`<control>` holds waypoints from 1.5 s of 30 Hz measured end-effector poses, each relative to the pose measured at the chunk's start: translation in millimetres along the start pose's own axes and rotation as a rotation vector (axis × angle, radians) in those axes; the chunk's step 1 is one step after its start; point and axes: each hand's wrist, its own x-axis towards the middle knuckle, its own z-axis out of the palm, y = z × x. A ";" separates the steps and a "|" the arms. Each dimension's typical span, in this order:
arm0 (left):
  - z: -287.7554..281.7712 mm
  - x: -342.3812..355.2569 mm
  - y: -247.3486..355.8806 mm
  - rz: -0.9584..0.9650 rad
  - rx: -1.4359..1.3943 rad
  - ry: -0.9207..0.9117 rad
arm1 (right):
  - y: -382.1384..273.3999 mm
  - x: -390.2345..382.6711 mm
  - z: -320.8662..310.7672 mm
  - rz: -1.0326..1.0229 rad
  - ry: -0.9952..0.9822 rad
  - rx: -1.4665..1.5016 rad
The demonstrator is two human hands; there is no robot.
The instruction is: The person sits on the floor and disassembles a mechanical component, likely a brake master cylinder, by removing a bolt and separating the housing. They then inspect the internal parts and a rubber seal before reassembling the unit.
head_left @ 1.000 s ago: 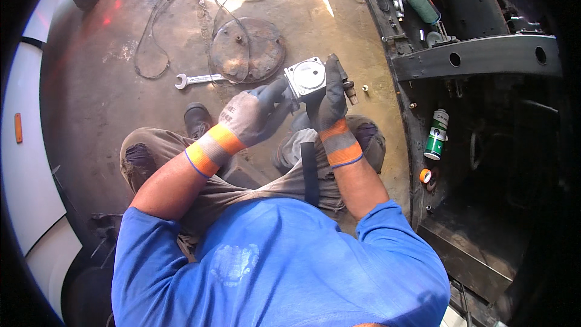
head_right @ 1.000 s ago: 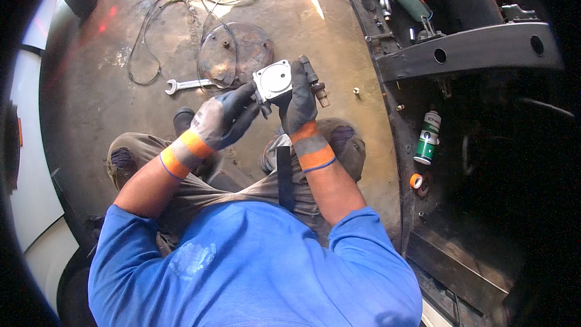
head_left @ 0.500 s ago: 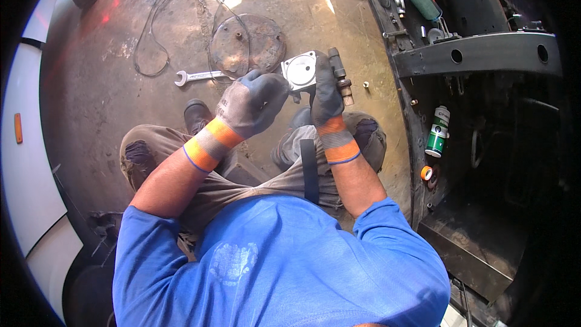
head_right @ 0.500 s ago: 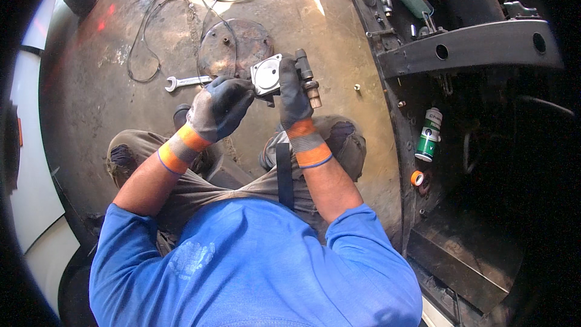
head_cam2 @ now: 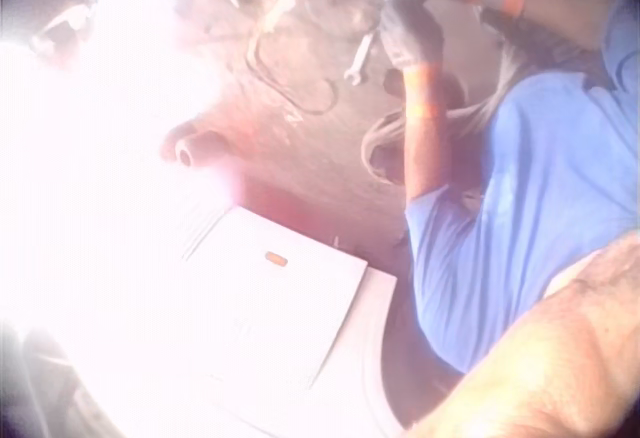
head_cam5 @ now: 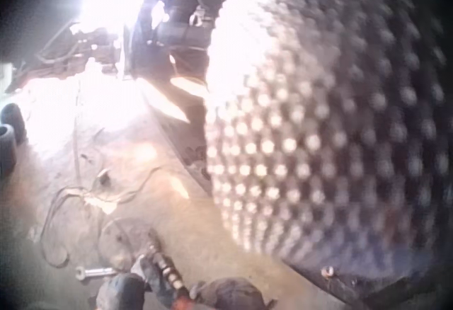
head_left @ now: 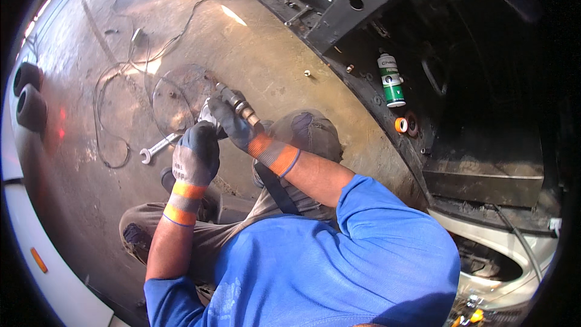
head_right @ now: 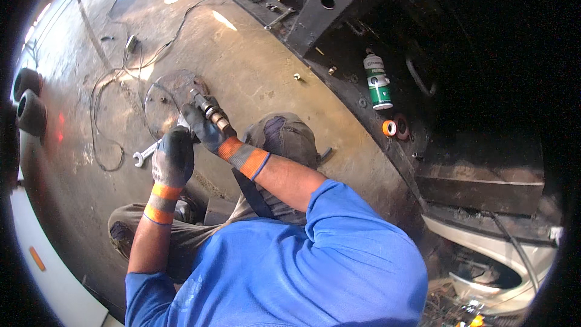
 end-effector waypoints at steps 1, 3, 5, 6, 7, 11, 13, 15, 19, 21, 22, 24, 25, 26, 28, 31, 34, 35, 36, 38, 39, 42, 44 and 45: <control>1.4 1.4 2.0 -0.004 -0.003 0.006 | -0.3 0.6 -2.5 0.008 0.002 -0.039; 2.3 5.8 6.8 0.012 0.004 0.045 | -6.0 2.2 -4.3 0.059 0.018 -0.006; 9.4 8.3 4.3 0.060 -0.050 0.070 | 2.4 11.2 -12.1 0.101 -0.064 0.018; 8.6 7.4 1.0 0.064 -0.019 0.047 | 0.3 9.0 -10.5 0.073 -0.042 0.004; 7.9 6.3 -1.3 0.067 0.012 0.026 | -3.7 4.4 -8.1 0.045 -0.021 -0.011; 12.7 9.4 9.3 -0.051 -0.007 -0.021 | 14.2 7.2 -7.5 -0.088 0.052 -0.040; 7.6 7.0 0.8 -0.086 -0.035 -0.017 | 9.2 9.6 -5.3 -0.071 0.023 -0.030; 18.5 1.0 -15.2 -0.186 -0.263 0.004 | -4.5 8.6 -6.6 -0.036 -0.029 -0.001; 14.1 9.0 3.7 -0.147 -0.196 0.036 | -7.5 9.4 -11.3 -0.022 -0.040 0.089; 8.8 4.8 -0.4 -0.260 -0.167 -0.036 | -10.7 5.1 -2.1 -0.093 0.055 -0.085; 8.9 4.1 -1.0 -0.305 -0.227 -0.045 | -8.4 7.8 -3.7 0.007 0.008 -0.069; 9.7 3.4 -1.2 -0.342 -0.306 -0.032 | -11.5 1.7 2.8 -0.073 0.140 -0.112; 10.9 4.4 -0.7 -0.359 -0.264 -0.015 | -6.5 2.8 4.2 -0.088 0.147 -0.095; 10.2 1.7 -0.4 -0.359 -0.334 0.017 | 2.9 3.8 5.3 -0.102 0.158 -0.077; 12.8 4.6 -1.6 -0.373 -0.321 0.014 | 2.2 6.0 2.8 -0.097 0.112 -0.060; 17.9 5.8 -7.3 -0.498 -0.407 -0.088 | 3.7 17.3 -5.7 0.147 -0.100 0.028; 37.2 -1.0 -23.8 -0.509 -0.432 -0.033 | 17.9 18.8 -4.6 0.129 -0.079 -0.154; 34.9 -2.5 -23.4 -0.493 -0.482 -0.018 | 12.6 15.4 -2.4 0.136 -0.051 -0.119; 31.7 -4.1 -21.6 -0.481 -0.523 -0.004 | 12.0 11.8 -3.3 0.064 -0.009 -0.153; 34.8 -3.7 -21.7 -0.493 -0.466 -0.005 | 5.1 6.6 1.1 0.029 0.092 -0.069; 29.9 -1.3 -16.6 -0.447 -0.456 -0.002 | -2.2 9.0 -4.6 0.145 0.024 -0.028; 24.9 5.9 -4.8 -0.204 -0.206 0.087 | 7.5 4.1 -1.2 -0.027 0.106 0.083; 24.7 4.1 -9.0 -0.255 -0.283 0.029 | 12.6 14.8 -10.2 0.164 0.011 -0.035; 20.9 3.8 -6.9 -0.282 -0.367 0.007 | 10.7 12.8 -7.2 0.157 -0.001 -0.009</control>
